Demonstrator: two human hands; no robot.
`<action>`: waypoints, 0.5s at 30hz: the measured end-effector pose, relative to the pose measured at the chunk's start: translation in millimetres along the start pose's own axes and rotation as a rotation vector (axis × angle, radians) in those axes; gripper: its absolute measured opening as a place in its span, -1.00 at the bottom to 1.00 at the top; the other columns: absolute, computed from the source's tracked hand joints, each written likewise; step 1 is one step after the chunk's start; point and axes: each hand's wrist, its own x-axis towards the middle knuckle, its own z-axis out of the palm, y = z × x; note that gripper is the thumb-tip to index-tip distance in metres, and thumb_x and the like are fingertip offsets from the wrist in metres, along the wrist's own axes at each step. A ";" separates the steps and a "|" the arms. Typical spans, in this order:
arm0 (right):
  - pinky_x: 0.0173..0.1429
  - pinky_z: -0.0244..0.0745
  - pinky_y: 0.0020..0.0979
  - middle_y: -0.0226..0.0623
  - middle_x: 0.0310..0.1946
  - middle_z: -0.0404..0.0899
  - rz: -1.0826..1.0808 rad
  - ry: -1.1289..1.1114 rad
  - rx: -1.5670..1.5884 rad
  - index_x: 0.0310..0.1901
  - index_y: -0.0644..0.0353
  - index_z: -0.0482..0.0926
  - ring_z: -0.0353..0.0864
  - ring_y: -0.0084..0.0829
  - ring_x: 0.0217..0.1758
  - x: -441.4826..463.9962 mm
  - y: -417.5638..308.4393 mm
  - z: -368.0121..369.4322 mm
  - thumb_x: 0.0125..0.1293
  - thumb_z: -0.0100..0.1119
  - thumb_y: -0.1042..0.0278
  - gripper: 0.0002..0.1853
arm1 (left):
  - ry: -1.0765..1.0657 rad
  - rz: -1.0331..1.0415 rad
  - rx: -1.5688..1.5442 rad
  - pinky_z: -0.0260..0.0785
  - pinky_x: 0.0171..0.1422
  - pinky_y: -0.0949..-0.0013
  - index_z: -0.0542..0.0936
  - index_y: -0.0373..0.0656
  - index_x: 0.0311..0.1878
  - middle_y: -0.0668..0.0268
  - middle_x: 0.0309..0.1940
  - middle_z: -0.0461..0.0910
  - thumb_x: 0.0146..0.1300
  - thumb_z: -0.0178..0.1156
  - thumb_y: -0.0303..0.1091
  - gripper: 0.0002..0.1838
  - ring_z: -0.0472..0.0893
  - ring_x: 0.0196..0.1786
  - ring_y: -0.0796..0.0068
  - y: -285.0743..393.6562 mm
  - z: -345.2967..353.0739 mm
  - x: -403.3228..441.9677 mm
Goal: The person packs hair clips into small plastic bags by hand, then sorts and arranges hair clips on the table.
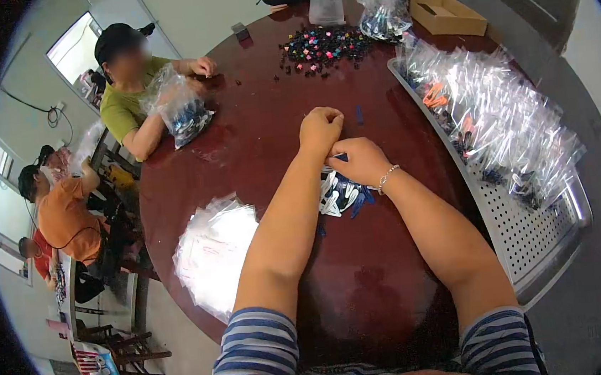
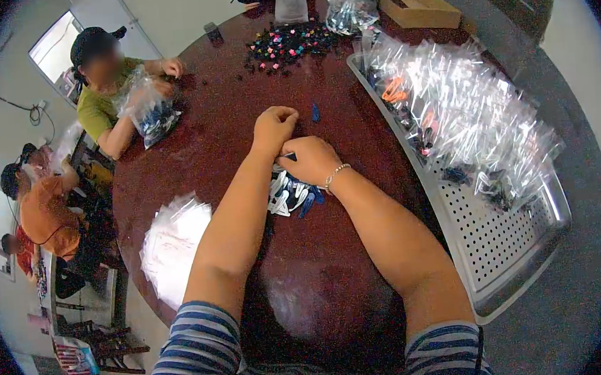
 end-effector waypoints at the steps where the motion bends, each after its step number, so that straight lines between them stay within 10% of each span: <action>1: -0.14 0.51 -0.13 -0.10 -0.37 0.65 -0.002 0.000 0.000 -0.28 0.14 0.66 0.63 -0.05 -0.27 0.3 -1.2 -0.9 0.15 0.24 0.15 -0.76 | 0.011 0.028 -0.004 0.45 -0.03 0.20 0.71 -0.13 -0.19 0.13 -0.16 0.65 0.15 0.26 -0.18 -0.73 0.63 -0.11 0.15 -2.2 1.9 0.0; 9: -0.20 0.50 -0.17 -0.13 -0.43 0.64 -0.020 -0.049 -0.040 -0.40 0.14 0.65 0.63 -0.10 -0.32 0.6 -2.6 -5.0 0.04 0.35 0.10 -0.74 | -0.099 -0.044 -0.211 0.45 -0.01 0.27 0.69 -0.23 -0.19 0.15 -0.14 0.65 0.18 0.26 -0.22 -0.73 0.63 -0.13 0.31 6.7 -13.4 -4.1; 15: -0.22 0.49 -0.18 -0.10 -0.42 0.64 -0.042 -0.023 0.030 -0.33 0.18 0.66 0.63 -0.07 -0.33 3.5 2.6 -0.1 0.15 0.27 0.19 -0.78 | -0.224 -0.378 -0.979 0.34 0.12 0.28 0.62 -0.20 -0.03 0.25 -0.15 0.66 0.27 0.19 -0.27 -0.72 0.57 0.00 0.36 17.0 -20.9 -0.2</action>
